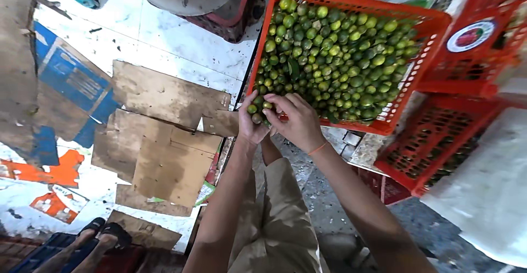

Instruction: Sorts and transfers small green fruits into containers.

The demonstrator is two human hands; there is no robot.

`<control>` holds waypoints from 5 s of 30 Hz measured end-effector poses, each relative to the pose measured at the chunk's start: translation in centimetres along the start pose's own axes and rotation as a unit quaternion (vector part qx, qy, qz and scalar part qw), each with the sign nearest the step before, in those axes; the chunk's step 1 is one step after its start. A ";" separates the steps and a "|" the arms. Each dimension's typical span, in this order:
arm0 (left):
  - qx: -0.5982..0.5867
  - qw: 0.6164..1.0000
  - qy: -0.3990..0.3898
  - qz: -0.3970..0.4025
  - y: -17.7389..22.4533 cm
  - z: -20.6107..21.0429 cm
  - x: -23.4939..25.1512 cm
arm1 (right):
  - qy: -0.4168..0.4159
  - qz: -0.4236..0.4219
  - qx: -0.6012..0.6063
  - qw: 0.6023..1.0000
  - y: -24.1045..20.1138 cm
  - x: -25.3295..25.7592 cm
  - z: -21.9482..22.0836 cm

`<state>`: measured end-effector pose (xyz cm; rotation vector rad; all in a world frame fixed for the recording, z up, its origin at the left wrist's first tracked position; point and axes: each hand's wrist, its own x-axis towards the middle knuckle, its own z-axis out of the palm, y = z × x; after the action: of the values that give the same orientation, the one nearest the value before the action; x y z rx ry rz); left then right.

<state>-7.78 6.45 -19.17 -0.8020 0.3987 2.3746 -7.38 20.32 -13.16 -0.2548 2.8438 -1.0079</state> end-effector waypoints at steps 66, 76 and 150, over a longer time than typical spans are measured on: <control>-0.044 0.999 -0.006 0.018 3.6 -1.2 1.1 | -0.124 0.367 -0.049 0.920 6.8 14.1 3.1; -0.038 0.999 -0.003 0.010 3.4 -2.4 0.8 | 0.179 0.348 0.196 0.899 11.7 6.1 -2.8; -0.008 0.999 0.027 0.041 6.7 -5.3 -2.6 | -0.244 0.363 -0.098 0.894 7.2 12.1 2.9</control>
<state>-7.91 -2.26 -21.04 -0.8732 0.4421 2.4383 -19.57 21.71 -20.59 0.4529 2.2537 -0.4175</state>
